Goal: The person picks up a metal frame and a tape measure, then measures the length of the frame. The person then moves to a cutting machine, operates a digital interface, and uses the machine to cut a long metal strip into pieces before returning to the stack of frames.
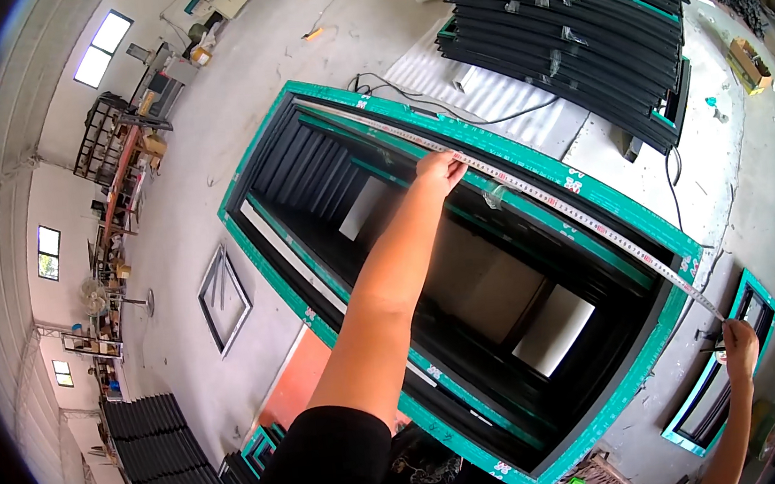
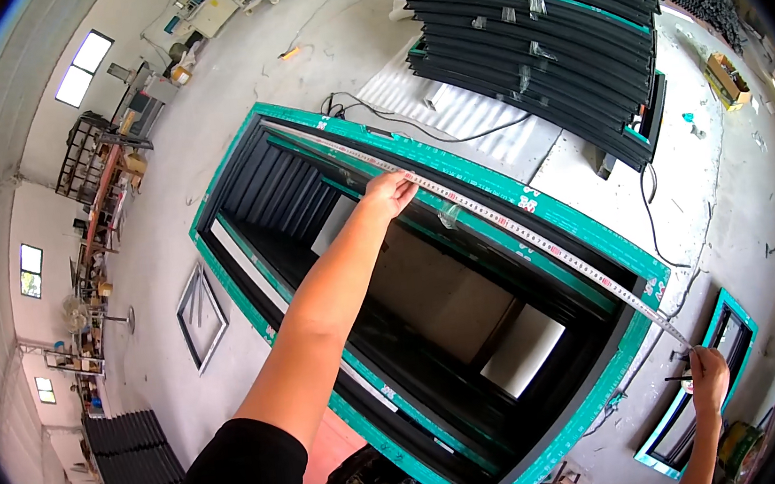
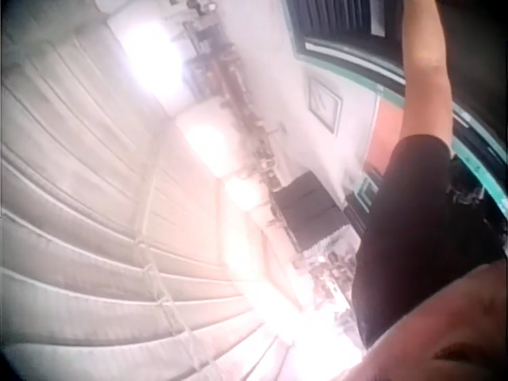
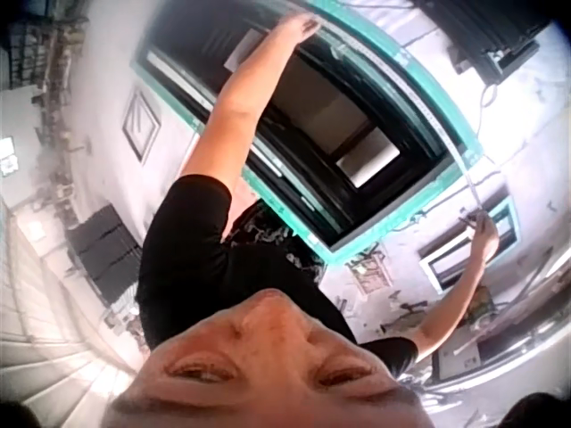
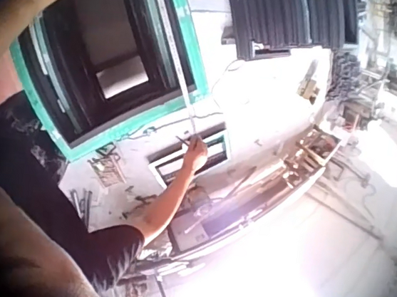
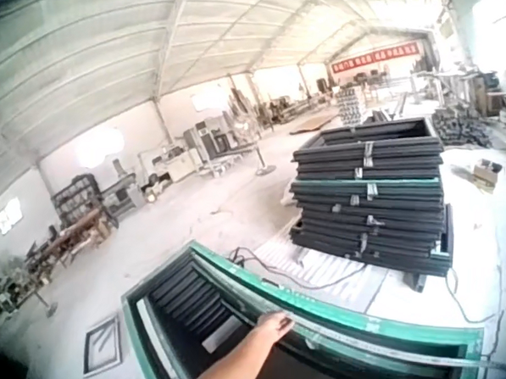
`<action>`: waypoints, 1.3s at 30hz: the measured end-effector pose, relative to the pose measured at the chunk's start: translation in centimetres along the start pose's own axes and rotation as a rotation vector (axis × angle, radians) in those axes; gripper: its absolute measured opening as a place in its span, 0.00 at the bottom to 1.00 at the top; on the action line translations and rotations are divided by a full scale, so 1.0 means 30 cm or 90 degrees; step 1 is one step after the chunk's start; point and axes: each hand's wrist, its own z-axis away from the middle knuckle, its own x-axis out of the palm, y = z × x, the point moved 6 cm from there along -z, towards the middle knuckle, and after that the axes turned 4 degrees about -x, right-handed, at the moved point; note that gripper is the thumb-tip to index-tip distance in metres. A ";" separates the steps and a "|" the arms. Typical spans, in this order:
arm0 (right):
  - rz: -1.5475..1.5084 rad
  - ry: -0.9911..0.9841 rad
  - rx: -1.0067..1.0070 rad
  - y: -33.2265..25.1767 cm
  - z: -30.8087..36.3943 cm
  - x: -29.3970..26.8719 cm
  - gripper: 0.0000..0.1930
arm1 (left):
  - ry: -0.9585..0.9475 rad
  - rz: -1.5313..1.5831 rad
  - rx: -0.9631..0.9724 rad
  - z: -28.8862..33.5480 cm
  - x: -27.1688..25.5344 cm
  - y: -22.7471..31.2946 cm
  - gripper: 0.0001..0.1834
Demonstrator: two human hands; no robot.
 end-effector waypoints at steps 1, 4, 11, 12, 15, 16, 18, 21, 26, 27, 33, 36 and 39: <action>0.000 -0.004 0.001 0.008 -0.008 0.010 0.06 | 0.002 0.000 -0.003 -0.005 0.009 -0.005 0.03; -0.006 -0.002 0.005 0.026 -0.028 0.016 0.06 | -0.023 -0.018 0.032 -0.012 0.057 0.007 0.01; -0.007 0.002 0.008 0.055 -0.047 0.044 0.07 | -0.017 -0.003 0.041 -0.055 0.068 -0.003 0.01; -0.007 0.006 0.008 0.061 -0.045 0.047 0.07 | -0.010 -0.005 0.043 -0.047 0.074 -0.006 0.01; -0.005 0.019 0.005 0.061 -0.041 0.056 0.07 | 0.013 0.007 0.046 -0.022 0.074 -0.007 0.02; -0.002 0.027 0.001 0.054 -0.043 0.056 0.07 | 0.006 -0.003 0.062 -0.029 0.063 -0.006 0.01; 0.008 0.030 0.005 0.033 -0.043 0.050 0.08 | 0.010 0.028 0.049 -0.026 0.056 -0.004 0.01; 0.019 0.058 -0.015 0.043 -0.035 0.056 0.08 | 0.006 0.019 0.052 -0.018 0.066 -0.010 0.02; 0.023 0.057 -0.003 0.020 -0.043 0.050 0.08 | 0.008 -0.007 0.057 -0.036 0.063 -0.003 0.02; 0.023 0.057 -0.001 0.020 -0.044 0.052 0.08 | 0.000 0.001 0.059 -0.045 0.064 0.000 0.02; 0.025 0.069 0.004 0.034 -0.049 0.069 0.08 | -0.004 0.018 0.050 -0.082 0.052 -0.002 0.02; 0.015 0.069 0.007 0.024 -0.058 0.076 0.08 | 0.005 0.017 0.053 -0.075 0.042 -0.007 0.01; 0.020 0.063 0.027 0.034 -0.061 0.087 0.08 | 0.002 0.010 0.060 -0.067 0.035 -0.005 0.01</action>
